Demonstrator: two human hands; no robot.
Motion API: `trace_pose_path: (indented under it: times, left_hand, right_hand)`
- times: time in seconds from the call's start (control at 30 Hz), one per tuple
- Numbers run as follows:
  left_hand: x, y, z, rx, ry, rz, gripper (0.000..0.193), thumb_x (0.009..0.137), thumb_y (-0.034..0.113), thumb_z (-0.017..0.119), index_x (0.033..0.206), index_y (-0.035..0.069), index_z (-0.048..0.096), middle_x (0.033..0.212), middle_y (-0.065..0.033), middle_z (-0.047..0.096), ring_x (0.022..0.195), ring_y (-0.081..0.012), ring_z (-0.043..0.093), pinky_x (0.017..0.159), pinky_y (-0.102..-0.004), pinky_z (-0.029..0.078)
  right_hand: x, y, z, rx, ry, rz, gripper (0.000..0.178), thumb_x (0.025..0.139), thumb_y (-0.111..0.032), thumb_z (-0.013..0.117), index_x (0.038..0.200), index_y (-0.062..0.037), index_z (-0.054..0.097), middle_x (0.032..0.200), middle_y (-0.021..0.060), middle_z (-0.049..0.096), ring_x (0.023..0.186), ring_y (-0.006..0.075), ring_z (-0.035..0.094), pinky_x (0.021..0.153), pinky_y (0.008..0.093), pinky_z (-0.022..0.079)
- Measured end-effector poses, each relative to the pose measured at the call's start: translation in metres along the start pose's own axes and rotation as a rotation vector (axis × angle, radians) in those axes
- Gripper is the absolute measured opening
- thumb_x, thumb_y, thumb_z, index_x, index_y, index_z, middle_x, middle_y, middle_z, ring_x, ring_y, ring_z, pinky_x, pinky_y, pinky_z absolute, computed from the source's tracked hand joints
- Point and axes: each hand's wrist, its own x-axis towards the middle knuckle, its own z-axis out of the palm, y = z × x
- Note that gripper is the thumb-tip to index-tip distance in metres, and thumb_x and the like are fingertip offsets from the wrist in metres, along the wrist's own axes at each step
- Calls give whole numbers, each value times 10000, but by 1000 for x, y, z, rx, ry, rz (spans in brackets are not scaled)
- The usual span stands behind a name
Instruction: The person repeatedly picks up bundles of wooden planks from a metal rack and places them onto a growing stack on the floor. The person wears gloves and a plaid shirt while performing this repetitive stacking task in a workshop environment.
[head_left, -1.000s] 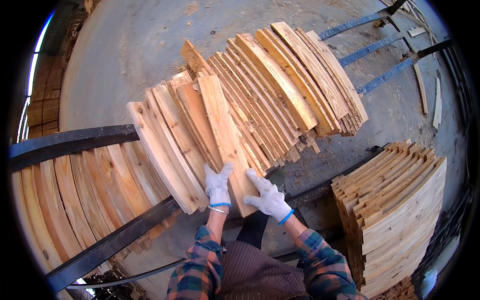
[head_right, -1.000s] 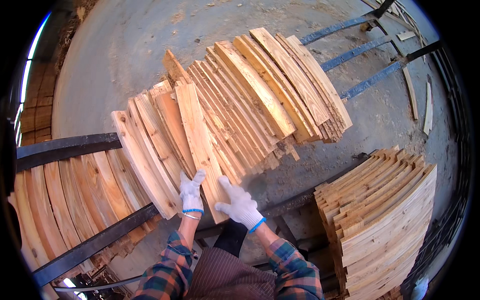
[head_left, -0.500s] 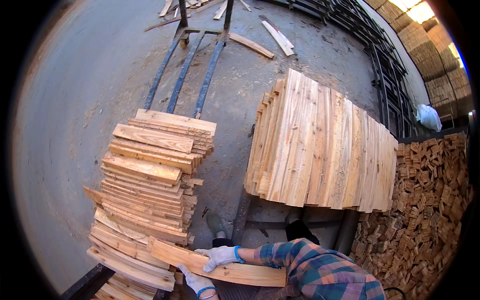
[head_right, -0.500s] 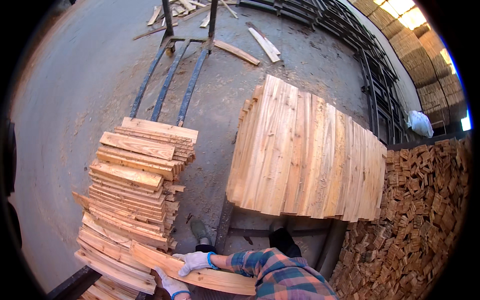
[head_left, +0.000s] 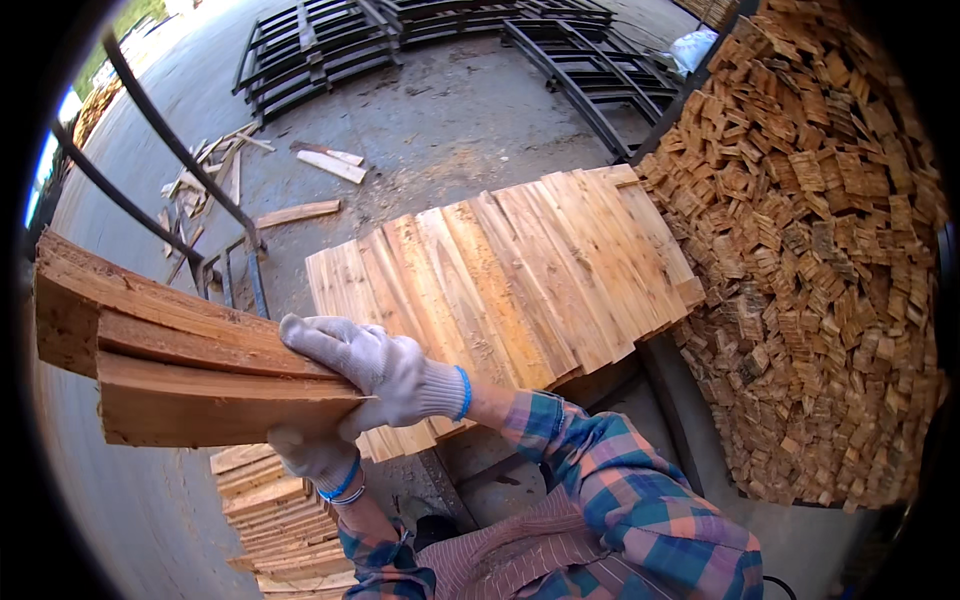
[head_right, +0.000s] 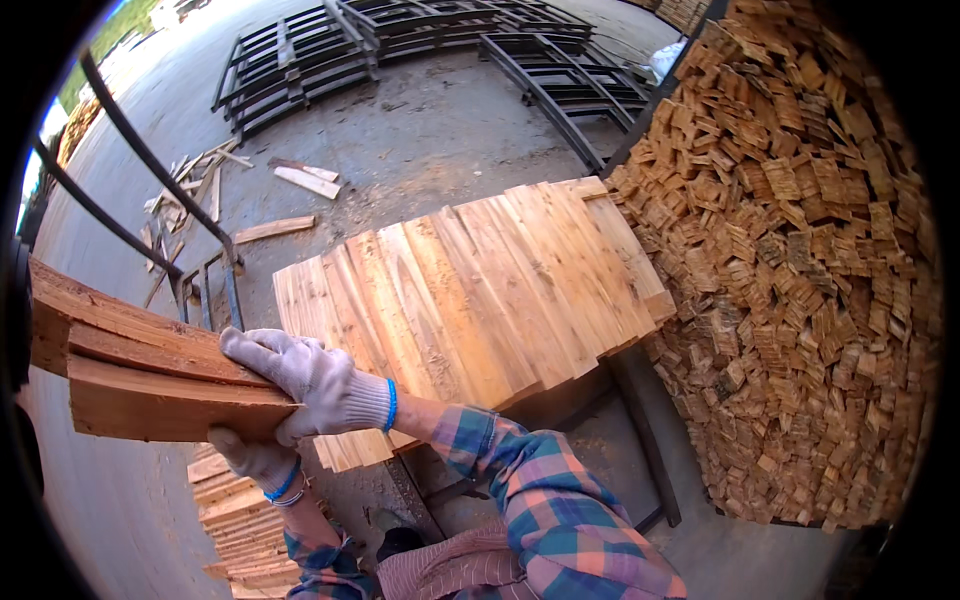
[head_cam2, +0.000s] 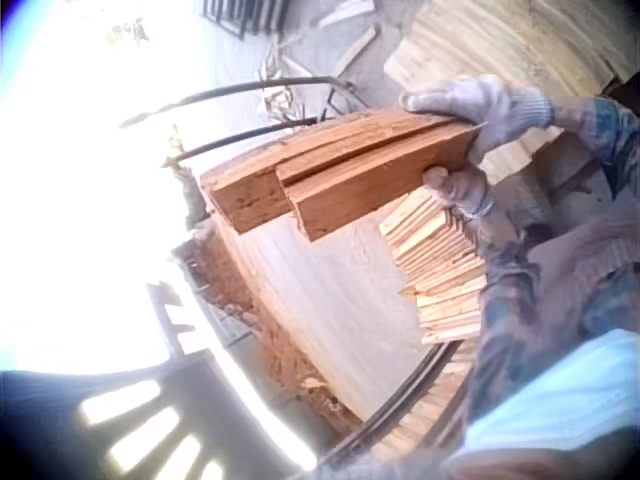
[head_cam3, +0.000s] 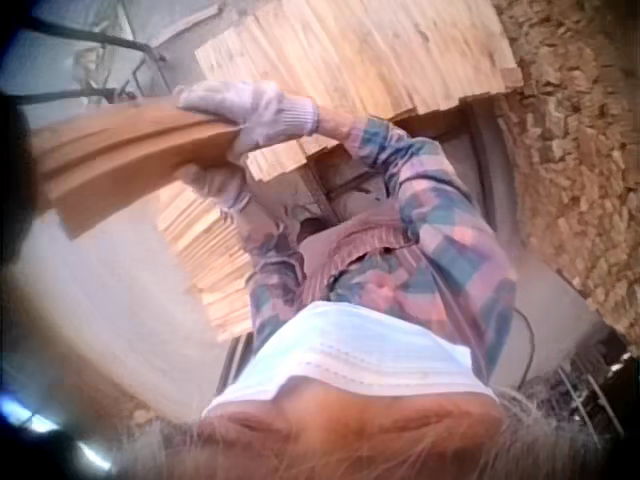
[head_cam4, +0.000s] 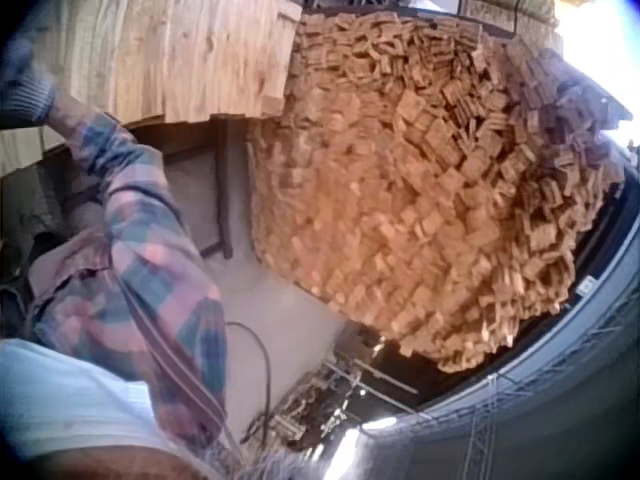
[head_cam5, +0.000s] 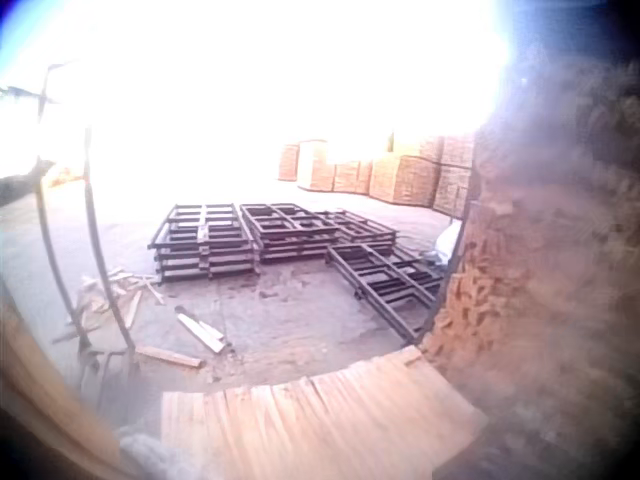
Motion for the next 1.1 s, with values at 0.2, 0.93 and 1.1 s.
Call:
trace_pose_path:
  times: [0.2, 0.93, 1.1]
  left_hand:
    - [-2, -137, -7, 780, -324, 268, 635, 855, 296, 727, 1349, 17, 443, 1188, -150, 586, 1015, -295, 606, 872, -424, 518]
    - [39, -466, 254, 1619, -848, 317, 814, 854, 554, 631, 1434, 26, 415, 1449, -230, 451, 1356, -428, 380, 1138, -535, 276]
    - [34, -487, 235, 2010, -1112, 434, 706, 914, 450, 539, 1442, 4, 398, 1478, -263, 371, 1385, -464, 299, 1152, -589, 191]
  right_hand:
    - [-65, 77, -91, -21, 84, 239, 1123, 564, -159, 904, 1507, -46, 304, 1396, 244, 478, 1295, 357, 493, 1094, 380, 420]
    - [-398, 217, -466, 402, 771, 982, 396, 798, -251, 769, 1070, 19, 672, 1003, 59, 698, 897, 145, 643, 841, 283, 510]
    - [-430, 279, -569, 74, 697, 1323, 459, 688, -292, 846, 963, 51, 712, 887, 88, 714, 846, 176, 649, 787, 298, 508]
